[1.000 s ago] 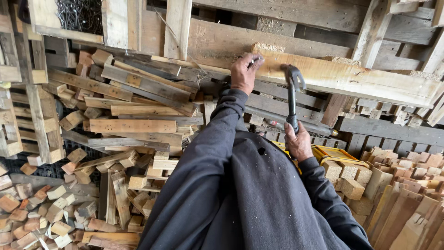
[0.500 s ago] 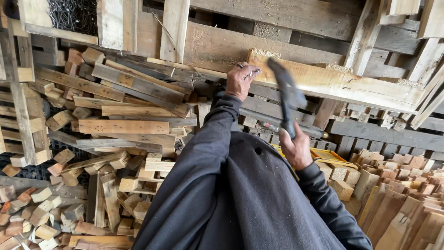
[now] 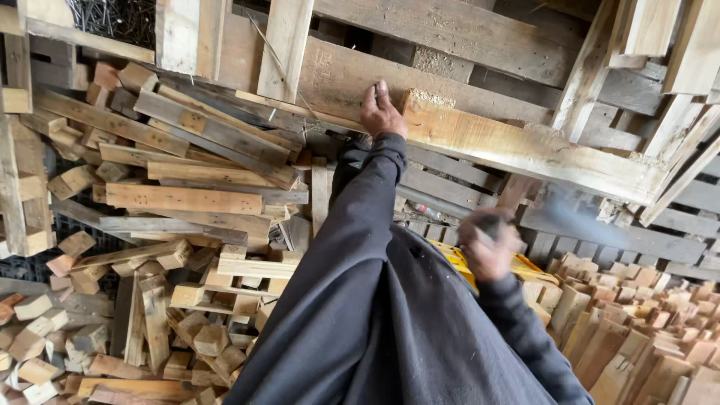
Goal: The person assembles small wooden blocks by placing them on a pallet, positioning nails, and hammering them into place. The person repeats this process for multiple blocks, occasionally adjusting their position and retrieving more nails from a nearby container.
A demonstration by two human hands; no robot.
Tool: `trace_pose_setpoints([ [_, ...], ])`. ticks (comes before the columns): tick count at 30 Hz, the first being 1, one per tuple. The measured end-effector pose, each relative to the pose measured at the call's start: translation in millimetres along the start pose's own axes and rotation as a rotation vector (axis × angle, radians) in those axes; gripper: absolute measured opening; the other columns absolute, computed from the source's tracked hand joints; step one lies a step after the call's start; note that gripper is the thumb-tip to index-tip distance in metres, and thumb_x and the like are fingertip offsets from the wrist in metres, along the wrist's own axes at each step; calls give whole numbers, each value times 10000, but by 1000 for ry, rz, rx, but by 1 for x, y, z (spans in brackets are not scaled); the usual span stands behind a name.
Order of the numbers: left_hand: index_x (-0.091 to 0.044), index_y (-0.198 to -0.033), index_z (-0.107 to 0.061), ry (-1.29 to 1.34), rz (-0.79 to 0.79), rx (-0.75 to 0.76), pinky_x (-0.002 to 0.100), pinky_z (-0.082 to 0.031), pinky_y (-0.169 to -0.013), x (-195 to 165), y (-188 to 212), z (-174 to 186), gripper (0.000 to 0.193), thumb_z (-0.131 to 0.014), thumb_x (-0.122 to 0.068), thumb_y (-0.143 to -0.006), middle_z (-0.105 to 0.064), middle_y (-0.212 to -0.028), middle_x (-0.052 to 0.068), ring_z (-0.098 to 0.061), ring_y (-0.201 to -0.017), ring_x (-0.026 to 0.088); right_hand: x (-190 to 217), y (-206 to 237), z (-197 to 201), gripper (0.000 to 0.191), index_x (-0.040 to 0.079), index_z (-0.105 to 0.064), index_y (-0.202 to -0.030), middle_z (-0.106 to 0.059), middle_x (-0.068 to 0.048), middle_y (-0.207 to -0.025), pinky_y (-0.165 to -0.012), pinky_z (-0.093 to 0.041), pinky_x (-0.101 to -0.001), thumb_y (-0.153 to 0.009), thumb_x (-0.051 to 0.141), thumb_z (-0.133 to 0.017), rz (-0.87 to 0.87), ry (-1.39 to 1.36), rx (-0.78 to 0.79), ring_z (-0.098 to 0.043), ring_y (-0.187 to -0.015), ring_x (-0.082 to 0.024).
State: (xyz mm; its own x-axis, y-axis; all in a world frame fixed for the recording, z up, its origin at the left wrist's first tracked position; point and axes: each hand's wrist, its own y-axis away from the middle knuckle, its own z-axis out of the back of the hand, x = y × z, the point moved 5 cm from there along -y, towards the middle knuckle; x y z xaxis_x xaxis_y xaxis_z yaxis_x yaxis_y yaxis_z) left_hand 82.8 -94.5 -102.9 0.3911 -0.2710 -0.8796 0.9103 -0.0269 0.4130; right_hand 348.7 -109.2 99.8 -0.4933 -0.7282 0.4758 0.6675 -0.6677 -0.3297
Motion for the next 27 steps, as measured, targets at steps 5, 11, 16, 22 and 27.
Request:
trace_pose_setpoints([
  [5,-26,-1090,-743,-3,-372,-94,428,-574,-873,-14,8,10,431,-590,-428,-1070,-752,-1070,178,-710,-969,290,-34,21,-27,278,33,-576,-994,-549,-22,-651,-422,-393,-303,-1036,306,-596,-973,-744,317,-492,-490,-130],
  [11,-38,-1048,-787,106,-27,-2,394,-612,-794,-2,3,6,377,-626,-373,-984,-788,-945,143,-736,-878,278,-12,-58,93,524,76,-527,-1014,-698,19,-909,-637,-600,-335,-980,598,-561,189,-1044,-177,-631,-610,-112],
  [16,-43,-1092,-766,34,-117,37,392,-602,-840,0,2,6,373,-601,-369,-1018,-777,-1003,143,-739,-892,287,-27,-6,-16,433,28,-683,-1048,-678,-145,-927,-769,-528,-411,-929,444,-658,-350,-30,384,-639,-808,-297],
  [22,-5,-1124,-760,-34,-186,-79,432,-565,-894,5,1,7,465,-615,-436,-1024,-750,-1088,235,-721,-976,362,-68,-34,33,365,23,-633,-1109,-629,-65,-801,-646,-485,-359,-998,371,-618,-475,-438,196,-590,-709,-207],
  [27,-23,-1106,-772,-21,-170,-92,422,-569,-880,3,-4,4,510,-603,-488,-984,-765,-1073,217,-736,-964,347,-39,-93,107,374,26,-610,-1088,-613,-48,-772,-601,-477,-360,-991,387,-612,253,-983,-266,-577,-664,-197],
])
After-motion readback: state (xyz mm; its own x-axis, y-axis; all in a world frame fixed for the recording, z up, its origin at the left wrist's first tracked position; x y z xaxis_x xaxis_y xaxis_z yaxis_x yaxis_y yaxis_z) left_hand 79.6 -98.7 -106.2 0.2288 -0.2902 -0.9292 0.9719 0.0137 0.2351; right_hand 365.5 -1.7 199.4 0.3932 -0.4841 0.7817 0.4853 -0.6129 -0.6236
